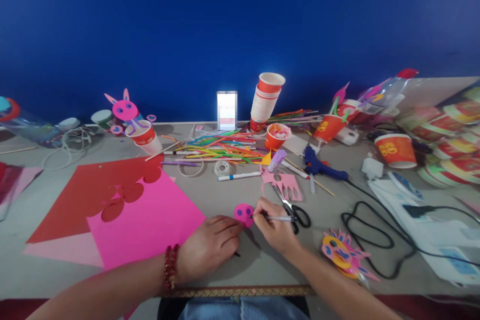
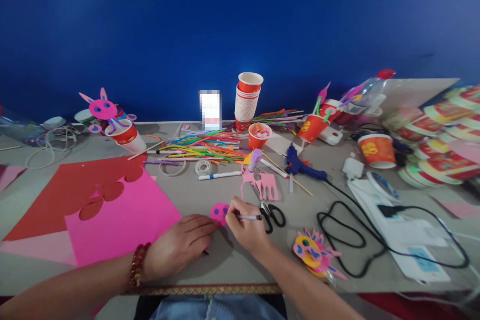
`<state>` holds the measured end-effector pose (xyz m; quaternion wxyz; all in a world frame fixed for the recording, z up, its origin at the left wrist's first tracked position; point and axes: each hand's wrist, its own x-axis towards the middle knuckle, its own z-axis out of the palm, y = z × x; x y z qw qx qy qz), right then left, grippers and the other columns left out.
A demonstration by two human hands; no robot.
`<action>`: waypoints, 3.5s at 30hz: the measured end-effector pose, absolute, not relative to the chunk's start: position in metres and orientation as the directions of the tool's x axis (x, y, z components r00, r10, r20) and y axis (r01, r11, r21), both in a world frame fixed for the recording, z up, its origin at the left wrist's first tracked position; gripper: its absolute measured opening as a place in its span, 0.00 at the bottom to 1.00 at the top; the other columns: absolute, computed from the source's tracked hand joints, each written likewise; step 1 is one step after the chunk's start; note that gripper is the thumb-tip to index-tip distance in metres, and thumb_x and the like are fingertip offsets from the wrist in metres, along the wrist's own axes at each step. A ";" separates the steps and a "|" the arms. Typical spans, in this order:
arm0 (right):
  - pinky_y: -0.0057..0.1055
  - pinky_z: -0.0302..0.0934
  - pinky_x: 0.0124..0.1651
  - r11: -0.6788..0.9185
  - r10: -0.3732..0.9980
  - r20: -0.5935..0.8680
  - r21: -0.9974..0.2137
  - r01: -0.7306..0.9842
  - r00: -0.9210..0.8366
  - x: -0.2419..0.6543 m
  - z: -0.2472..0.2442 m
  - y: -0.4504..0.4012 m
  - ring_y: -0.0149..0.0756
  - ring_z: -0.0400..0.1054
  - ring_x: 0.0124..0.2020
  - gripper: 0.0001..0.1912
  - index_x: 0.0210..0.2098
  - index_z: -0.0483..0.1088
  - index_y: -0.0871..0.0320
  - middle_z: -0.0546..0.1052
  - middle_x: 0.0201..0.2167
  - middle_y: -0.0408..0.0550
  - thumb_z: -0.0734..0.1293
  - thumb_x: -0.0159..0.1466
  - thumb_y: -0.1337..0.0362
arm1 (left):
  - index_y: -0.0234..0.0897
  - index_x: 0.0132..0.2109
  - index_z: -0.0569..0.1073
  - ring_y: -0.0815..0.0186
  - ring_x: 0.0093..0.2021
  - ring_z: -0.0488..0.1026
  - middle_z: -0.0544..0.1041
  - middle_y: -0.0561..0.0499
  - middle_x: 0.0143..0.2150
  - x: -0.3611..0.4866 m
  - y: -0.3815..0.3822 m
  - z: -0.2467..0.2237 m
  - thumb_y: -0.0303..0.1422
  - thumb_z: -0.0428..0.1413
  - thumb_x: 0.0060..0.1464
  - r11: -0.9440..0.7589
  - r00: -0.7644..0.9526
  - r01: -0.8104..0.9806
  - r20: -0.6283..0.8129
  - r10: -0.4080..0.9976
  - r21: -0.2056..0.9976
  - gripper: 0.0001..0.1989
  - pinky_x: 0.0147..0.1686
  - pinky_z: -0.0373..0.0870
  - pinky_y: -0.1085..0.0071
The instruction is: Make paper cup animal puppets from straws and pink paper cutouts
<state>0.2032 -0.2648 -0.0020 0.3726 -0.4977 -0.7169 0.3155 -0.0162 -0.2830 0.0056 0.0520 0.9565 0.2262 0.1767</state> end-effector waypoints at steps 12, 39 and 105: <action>0.28 0.49 0.27 0.307 0.951 0.233 -0.809 0.501 -0.205 0.204 -0.005 -0.268 0.30 0.56 0.21 0.12 0.23 0.58 0.54 0.60 0.19 0.37 0.58 0.62 0.70 | 0.33 0.43 0.73 0.59 0.57 0.71 0.76 0.44 0.56 -0.017 -0.284 0.002 0.28 0.51 0.65 -0.889 0.836 0.423 0.303 0.457 0.174 0.07 0.56 0.69 0.61; 0.26 0.50 0.25 0.309 0.951 0.275 -0.869 0.386 -0.144 0.206 -0.008 -0.268 0.29 0.56 0.20 0.10 0.25 0.62 0.55 0.62 0.19 0.37 0.59 0.63 0.70 | 0.34 0.44 0.72 0.60 0.58 0.70 0.76 0.43 0.56 -0.017 -0.284 0.001 0.27 0.52 0.64 -0.885 0.833 0.415 0.303 0.463 0.212 0.05 0.56 0.68 0.61; 0.30 0.64 0.34 0.653 0.738 0.536 -0.720 0.235 -0.411 0.198 0.016 -0.294 0.35 0.71 0.25 0.10 0.34 0.67 0.51 0.76 0.23 0.41 0.62 0.55 0.72 | 0.37 0.38 0.69 0.65 0.29 0.68 0.73 0.52 0.28 -0.014 -0.282 0.000 0.47 0.41 0.69 -0.790 0.714 0.421 0.374 0.592 0.446 0.21 0.32 0.57 0.69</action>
